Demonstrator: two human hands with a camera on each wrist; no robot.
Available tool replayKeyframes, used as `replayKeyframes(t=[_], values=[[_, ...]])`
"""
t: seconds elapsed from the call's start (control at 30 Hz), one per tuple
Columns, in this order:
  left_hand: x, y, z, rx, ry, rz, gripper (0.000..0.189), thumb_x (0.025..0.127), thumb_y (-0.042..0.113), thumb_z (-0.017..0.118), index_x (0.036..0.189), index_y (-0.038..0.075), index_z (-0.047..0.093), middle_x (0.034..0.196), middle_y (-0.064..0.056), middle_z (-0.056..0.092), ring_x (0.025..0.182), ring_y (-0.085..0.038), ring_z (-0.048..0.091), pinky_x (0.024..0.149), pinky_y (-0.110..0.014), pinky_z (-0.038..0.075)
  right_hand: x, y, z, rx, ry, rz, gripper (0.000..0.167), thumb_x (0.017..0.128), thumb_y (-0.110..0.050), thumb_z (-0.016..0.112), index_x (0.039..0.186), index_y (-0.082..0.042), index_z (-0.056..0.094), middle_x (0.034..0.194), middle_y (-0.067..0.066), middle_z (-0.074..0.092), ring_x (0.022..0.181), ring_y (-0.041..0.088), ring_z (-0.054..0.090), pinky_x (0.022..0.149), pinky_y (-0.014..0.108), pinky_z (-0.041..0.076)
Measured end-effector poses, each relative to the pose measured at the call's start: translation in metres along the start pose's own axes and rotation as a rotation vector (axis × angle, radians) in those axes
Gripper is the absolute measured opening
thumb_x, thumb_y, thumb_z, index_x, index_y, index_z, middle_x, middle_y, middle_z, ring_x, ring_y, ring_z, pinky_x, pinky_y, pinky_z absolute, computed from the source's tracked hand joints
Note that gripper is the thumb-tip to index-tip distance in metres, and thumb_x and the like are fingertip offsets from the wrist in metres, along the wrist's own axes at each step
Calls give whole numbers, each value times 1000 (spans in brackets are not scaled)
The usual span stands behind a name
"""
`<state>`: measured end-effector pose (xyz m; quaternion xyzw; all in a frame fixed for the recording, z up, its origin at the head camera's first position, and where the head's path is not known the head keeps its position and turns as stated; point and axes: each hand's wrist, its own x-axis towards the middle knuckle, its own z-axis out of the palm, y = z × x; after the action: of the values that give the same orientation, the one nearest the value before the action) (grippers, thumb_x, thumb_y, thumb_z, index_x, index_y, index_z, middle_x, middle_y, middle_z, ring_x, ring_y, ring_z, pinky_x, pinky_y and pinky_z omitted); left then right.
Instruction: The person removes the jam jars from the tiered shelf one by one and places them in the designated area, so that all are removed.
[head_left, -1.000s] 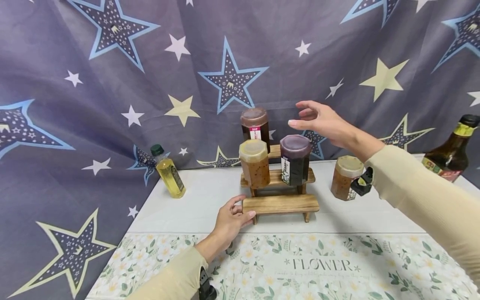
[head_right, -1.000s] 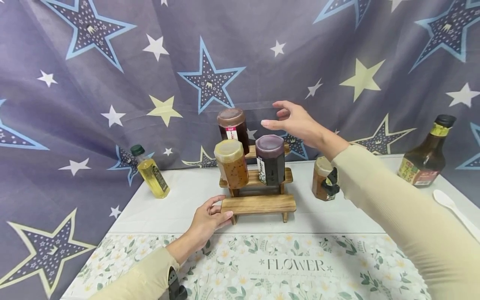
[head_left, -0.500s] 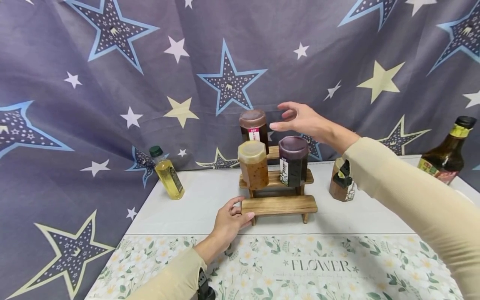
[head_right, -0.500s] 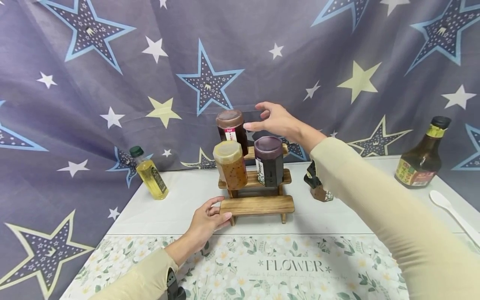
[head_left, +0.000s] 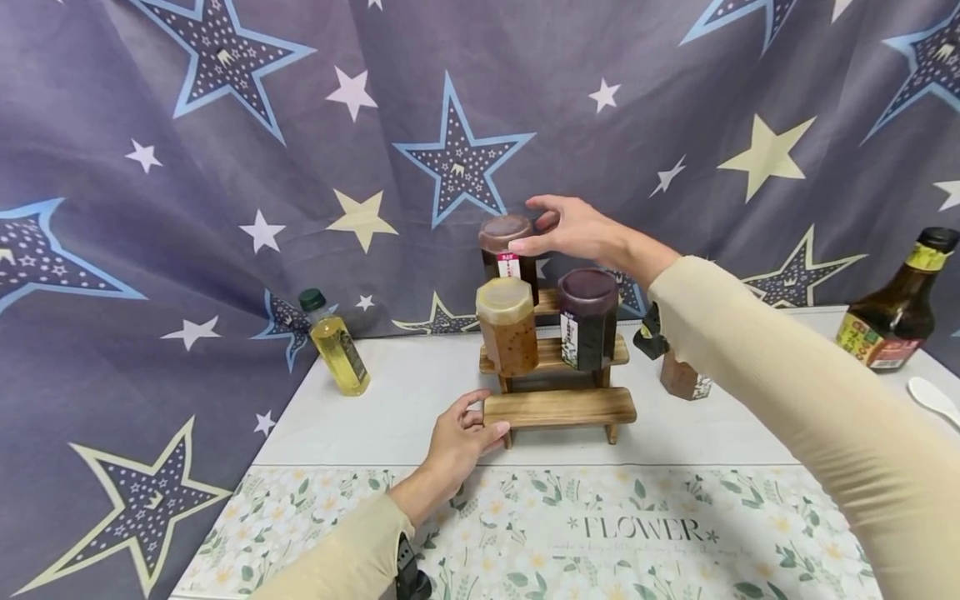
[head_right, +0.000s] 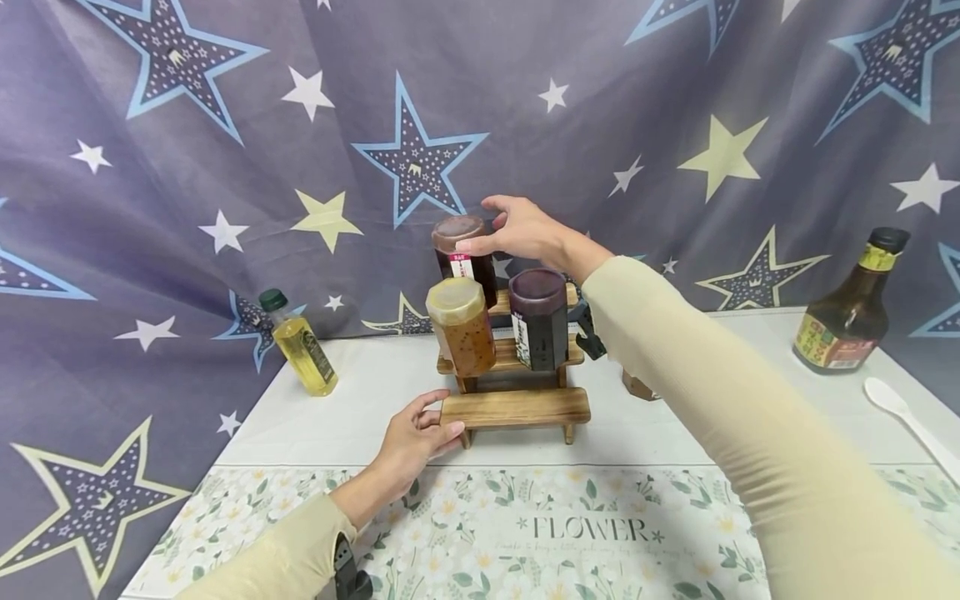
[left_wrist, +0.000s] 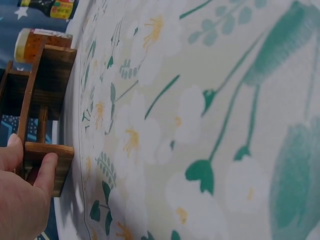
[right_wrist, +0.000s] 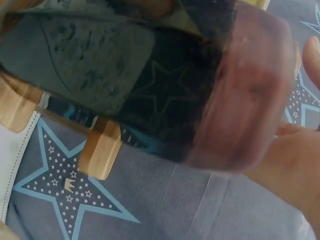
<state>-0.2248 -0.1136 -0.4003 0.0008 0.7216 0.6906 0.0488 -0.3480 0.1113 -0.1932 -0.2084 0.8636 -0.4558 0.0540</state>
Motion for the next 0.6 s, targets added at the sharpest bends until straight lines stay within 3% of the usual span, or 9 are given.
replayKeyframes(t=[0.33, 0.6], values=[[0, 0, 0, -1, -2, -2, 59, 85, 0, 71, 139, 6, 47, 90, -8, 57, 73, -11, 58, 86, -37, 60, 10, -13, 15, 7, -45, -33, 90, 82, -31, 78, 152, -7, 25, 135, 14, 49, 122, 24, 48, 109, 40, 40], [0, 0, 0, -1, 3, -6, 59, 85, -1, 71, 139, 5, 46, 92, -9, 59, 74, -11, 60, 86, -36, 60, 16, -17, 28, -2, -27, -13, 81, 83, -26, 78, 147, -7, 31, 131, 13, 50, 113, 24, 51, 95, 37, 49]])
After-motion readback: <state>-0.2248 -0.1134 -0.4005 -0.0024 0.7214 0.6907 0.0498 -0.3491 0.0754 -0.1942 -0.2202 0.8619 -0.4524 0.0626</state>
